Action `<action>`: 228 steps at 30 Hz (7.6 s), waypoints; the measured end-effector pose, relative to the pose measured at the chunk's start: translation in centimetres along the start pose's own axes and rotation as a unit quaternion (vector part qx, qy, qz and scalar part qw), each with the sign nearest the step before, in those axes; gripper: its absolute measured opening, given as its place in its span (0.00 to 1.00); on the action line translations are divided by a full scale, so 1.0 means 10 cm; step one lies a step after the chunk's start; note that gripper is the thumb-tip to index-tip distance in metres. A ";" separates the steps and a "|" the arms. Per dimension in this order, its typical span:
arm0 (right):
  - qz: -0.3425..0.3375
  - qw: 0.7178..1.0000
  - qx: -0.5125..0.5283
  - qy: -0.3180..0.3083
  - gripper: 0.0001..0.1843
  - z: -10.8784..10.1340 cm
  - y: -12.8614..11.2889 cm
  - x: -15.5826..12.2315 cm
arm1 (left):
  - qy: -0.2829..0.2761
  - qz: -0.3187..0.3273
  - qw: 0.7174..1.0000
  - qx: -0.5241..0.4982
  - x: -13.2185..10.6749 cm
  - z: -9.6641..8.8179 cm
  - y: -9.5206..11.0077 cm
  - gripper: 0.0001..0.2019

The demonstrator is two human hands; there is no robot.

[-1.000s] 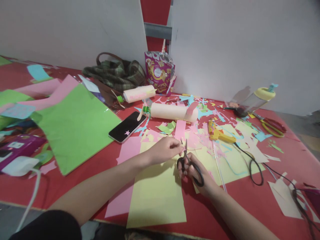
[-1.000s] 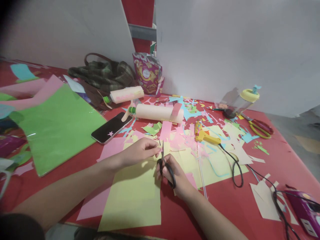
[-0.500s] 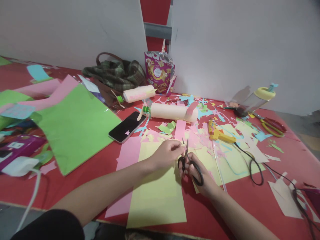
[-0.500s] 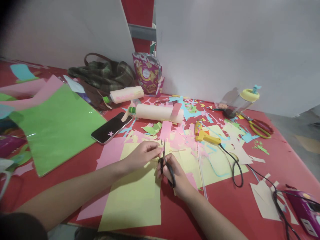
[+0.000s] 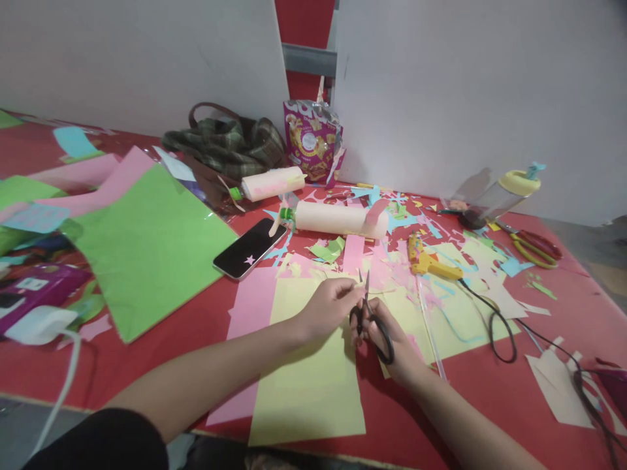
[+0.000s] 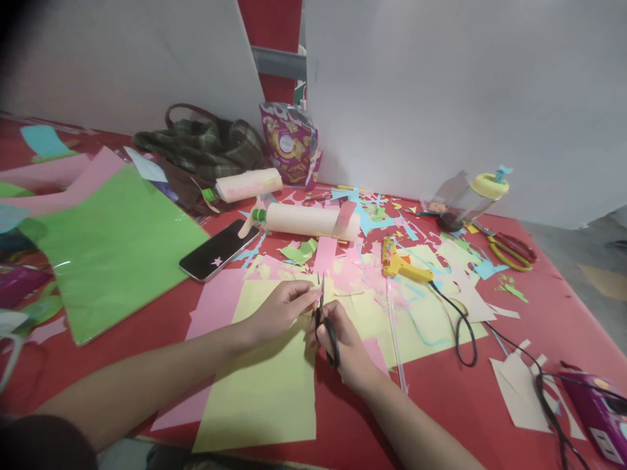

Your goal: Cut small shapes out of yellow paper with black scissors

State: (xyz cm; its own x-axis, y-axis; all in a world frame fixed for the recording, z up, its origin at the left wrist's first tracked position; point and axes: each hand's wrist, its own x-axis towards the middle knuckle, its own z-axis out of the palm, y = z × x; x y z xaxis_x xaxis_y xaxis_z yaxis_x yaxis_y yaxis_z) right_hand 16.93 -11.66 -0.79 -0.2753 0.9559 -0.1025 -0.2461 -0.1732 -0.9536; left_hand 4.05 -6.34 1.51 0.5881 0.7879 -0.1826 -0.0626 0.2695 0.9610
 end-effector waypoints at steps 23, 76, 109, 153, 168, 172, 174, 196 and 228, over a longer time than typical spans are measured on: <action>-0.002 1.000 -0.021 0.012 0.13 0.01 0.02 0.01 | 0.031 0.014 0.999 0.020 0.02 0.02 0.00 0.14; -0.032 0.985 0.033 0.166 0.16 0.00 0.02 0.09 | -0.170 -0.020 0.951 0.256 0.07 -0.21 -0.04 0.13; 0.024 0.985 0.126 0.111 0.13 0.05 0.00 0.06 | -0.044 0.065 0.948 0.307 0.15 -0.27 0.05 0.13; 0.027 0.992 0.101 -0.067 0.19 0.02 0.01 -0.01 | -0.068 0.075 0.910 0.402 0.12 -0.39 0.29 0.12; 0.019 0.995 0.084 -0.056 0.17 0.01 0.01 -0.02 | -0.063 0.088 0.915 0.388 0.13 -0.38 0.28 0.11; 0.007 0.996 0.064 -0.065 0.16 0.00 0.01 -0.03 | -0.066 0.090 0.912 0.395 0.11 -0.39 0.30 0.10; 0.005 0.996 0.058 -0.064 0.17 0.00 0.01 -0.03 | -0.068 0.087 0.910 0.400 0.11 -0.39 0.32 0.10; 0.031 0.997 0.036 -0.064 0.17 0.00 -0.03 0.00 | -0.087 0.050 0.917 0.387 0.11 -0.42 0.39 0.12; 0.034 0.998 0.020 -0.049 0.15 0.00 0.00 0.00 | -0.113 0.026 0.922 0.369 0.15 -0.47 0.33 0.12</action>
State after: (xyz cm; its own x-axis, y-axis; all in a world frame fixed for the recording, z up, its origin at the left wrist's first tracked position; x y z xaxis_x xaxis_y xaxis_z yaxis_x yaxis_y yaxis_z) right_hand 16.96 -11.68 -0.82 -0.3810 0.9145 -0.1363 -0.2604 -0.2476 -0.9332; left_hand 0.94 -1.72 3.46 0.7581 0.6309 -0.1651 0.4218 -0.2814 0.8619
